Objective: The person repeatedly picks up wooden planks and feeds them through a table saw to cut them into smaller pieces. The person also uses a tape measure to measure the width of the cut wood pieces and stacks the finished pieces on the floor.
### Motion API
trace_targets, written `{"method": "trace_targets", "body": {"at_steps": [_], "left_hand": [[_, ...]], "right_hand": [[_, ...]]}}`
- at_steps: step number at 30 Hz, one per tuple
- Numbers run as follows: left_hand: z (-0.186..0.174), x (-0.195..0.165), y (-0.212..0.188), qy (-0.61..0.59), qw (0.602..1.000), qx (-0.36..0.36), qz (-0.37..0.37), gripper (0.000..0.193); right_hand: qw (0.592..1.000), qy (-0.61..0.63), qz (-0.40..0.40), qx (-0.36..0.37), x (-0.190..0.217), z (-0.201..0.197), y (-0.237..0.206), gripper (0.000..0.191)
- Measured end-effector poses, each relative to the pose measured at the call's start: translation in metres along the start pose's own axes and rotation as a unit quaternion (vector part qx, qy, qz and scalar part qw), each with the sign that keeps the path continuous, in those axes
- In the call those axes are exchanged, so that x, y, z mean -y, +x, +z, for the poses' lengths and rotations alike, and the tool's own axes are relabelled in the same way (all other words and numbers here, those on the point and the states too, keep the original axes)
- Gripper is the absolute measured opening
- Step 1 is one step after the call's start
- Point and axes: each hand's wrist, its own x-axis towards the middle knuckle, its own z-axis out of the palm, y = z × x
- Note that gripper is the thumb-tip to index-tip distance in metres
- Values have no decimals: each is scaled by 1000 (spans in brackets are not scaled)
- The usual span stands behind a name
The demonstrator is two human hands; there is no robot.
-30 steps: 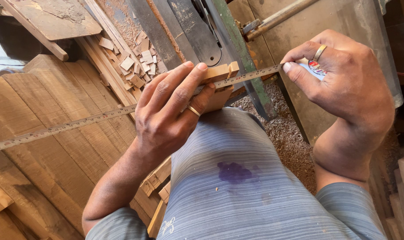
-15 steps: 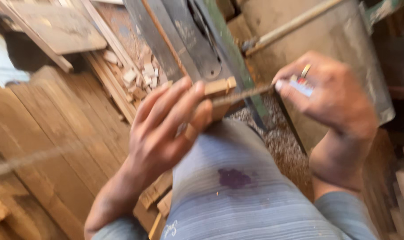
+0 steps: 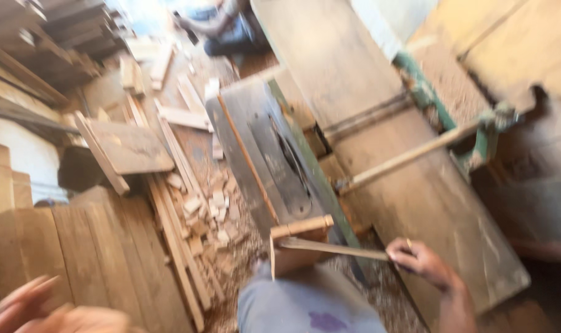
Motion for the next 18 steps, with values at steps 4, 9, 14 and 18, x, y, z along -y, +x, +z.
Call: {"method": "trace_targets", "body": {"at_steps": [4,9,14,18], "left_hand": [[10,55,-78,61,952,192,-231,39],[31,81,-184,-118,785,515,-323,89],[34,66,-224,-71,750,559,-347,91],[29,69,-243,-49,659,540,-521,58]], "right_hand": [[982,154,-19,-108,-53,-25,7,34],[932,251,-35,-258,-78,-27,3,62],[905,50,5,-422,-79,-12,1,81],[807,-35,-123,-576,-78,-4,33,44]]}}
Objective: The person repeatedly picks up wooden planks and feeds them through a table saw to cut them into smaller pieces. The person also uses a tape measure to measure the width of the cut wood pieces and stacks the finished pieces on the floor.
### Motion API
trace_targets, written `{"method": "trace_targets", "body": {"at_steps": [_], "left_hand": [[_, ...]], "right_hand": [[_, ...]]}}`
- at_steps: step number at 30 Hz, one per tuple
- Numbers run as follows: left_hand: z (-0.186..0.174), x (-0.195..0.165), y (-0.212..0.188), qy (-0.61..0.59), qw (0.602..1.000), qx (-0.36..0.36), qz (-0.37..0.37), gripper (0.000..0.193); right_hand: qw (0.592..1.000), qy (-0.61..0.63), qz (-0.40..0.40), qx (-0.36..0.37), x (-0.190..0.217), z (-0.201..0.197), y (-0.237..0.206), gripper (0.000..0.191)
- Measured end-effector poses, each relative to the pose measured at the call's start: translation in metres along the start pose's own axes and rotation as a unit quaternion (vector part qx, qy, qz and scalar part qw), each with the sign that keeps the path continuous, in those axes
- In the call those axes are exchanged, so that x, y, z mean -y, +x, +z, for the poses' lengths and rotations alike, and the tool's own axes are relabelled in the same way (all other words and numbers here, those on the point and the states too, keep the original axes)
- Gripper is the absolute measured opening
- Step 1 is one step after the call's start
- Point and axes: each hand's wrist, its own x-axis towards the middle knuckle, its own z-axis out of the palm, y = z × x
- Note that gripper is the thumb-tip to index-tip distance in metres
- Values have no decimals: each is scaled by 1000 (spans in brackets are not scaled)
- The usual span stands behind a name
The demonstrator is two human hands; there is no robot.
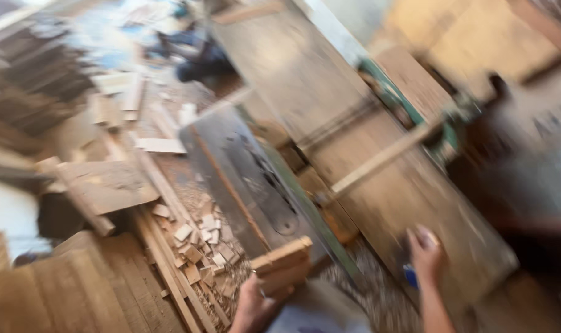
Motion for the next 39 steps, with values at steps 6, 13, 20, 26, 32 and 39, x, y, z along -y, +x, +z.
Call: {"method": "trace_targets", "body": {"at_steps": [6,13,20,26,32,39], "left_hand": [[-11,33,-6,49,997,-56,-17,49],[-23,56,-10,95,995,-3,1,41],[-22,78,0,96,995,-26,2,49],[-16,86,2,72,993,-60,-76,51],[-10,91,12,56,990,-64,-108,54],[-4,96,14,38,991,-66,-112,57]], "right_hand": [[959,-185,-185,-112,-6,14,-4,19],[936,-202,-250,-143,54,-11,118,26],[818,-399,-413,-27,134,-6,272,16],[547,-633,-295,-461,150,-24,368,81],[902,-426,2,-68,115,-57,360,64],[881,-321,-342,-54,99,-25,333,38]]}}
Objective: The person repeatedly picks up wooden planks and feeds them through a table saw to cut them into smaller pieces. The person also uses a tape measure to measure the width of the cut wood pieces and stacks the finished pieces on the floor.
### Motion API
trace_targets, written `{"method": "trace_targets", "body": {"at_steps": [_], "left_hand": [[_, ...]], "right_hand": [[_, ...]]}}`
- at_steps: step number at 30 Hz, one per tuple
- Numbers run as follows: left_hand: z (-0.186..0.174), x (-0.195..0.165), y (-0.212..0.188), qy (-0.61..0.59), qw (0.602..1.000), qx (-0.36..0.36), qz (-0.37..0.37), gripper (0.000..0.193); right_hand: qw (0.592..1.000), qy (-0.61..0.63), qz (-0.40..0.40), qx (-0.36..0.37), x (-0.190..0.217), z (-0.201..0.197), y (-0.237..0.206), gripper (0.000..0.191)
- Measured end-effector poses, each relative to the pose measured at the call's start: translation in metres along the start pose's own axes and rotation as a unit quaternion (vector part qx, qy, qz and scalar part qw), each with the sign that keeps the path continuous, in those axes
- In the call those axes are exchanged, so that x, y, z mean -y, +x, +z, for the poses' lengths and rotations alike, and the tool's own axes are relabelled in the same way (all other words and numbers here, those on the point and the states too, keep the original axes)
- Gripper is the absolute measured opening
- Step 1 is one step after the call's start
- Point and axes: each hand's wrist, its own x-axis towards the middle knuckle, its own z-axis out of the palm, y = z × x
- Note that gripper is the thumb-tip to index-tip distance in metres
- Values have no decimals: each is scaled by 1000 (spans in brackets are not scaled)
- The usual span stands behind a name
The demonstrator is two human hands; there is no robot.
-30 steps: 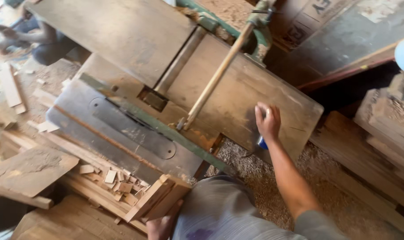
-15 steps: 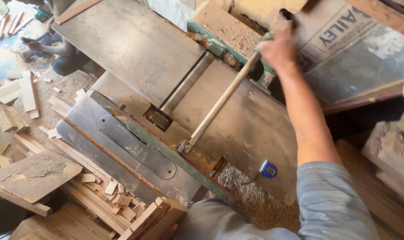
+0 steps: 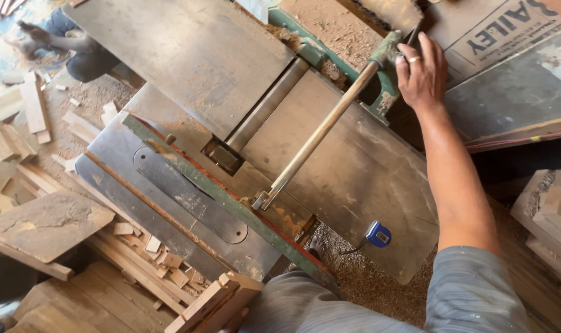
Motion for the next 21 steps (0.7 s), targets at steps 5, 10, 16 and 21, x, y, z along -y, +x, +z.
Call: {"method": "trace_targets", "body": {"at_steps": [5,10,16,21], "left_hand": [[4,-1,5,-17,1000,-6,7,59],[-1,-6,6,-29,999,-13,1,61],[-10,-11,9,-59,998,-29,-14,64],[-3,-4,12,-121,991,-22,-53,66]], "right_hand": [[989,-75,14,128,-15,4,43,53],[957,-186,72,209,-18,14,73,78],[948,-81,-58,301,-58,14,86,94],[963,-105,-200,145,-94,16,72,63]]}}
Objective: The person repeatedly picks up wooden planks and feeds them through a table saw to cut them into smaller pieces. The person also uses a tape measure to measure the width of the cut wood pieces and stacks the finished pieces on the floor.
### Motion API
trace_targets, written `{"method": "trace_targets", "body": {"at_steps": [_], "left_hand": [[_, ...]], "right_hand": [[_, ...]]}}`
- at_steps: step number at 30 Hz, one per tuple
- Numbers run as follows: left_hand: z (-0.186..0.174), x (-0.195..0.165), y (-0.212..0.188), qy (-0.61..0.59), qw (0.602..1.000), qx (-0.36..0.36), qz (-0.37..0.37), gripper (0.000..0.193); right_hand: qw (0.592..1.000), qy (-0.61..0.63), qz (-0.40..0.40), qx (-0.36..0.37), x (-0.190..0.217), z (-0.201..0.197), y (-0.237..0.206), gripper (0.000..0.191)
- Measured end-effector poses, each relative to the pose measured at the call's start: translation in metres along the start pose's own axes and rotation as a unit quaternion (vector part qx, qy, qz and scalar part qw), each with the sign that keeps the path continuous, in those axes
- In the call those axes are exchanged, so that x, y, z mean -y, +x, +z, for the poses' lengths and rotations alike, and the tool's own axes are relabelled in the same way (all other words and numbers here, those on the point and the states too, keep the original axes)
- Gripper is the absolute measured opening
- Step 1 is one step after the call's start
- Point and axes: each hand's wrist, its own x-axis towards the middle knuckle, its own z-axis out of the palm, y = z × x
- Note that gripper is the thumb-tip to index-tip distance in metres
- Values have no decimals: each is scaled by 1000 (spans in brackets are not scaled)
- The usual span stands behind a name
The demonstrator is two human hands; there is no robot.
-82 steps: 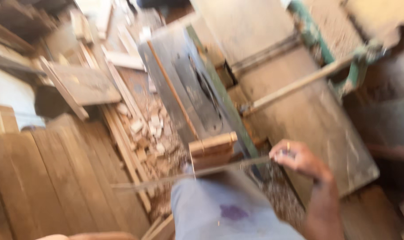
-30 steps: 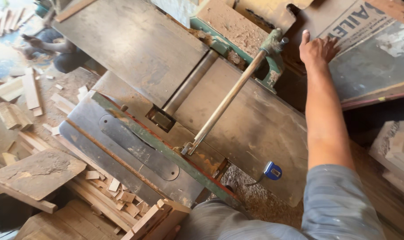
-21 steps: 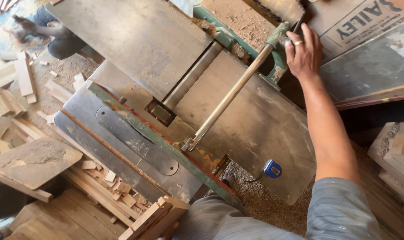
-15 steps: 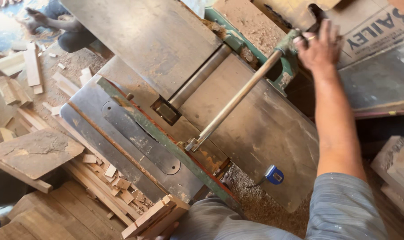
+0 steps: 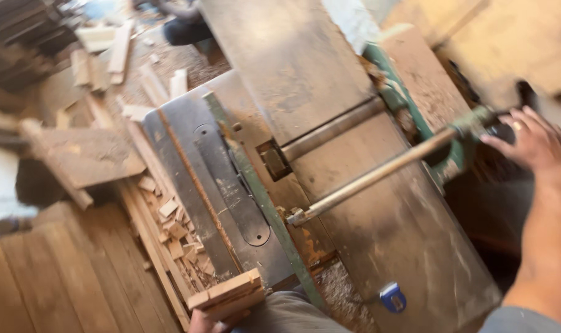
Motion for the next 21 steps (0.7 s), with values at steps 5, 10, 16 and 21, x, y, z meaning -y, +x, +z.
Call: {"method": "trace_targets", "body": {"at_steps": [5,10,16,21], "left_hand": [[13,-7,8,-237,965,20,-107,68],[24,-54,-18,169,974,81,123,61],[18,-103,-57,145,975,102,134,41],[-2,-89,-62,160,964,127,169,48]], "right_hand": [[998,-38,18,-45,19,15,3,58],[988,-20,146,-44,55,-2,-7,55],[872,302,380,60,166,-13,-33,52],[754,588,285,65,322,-35,-109,63]]}}
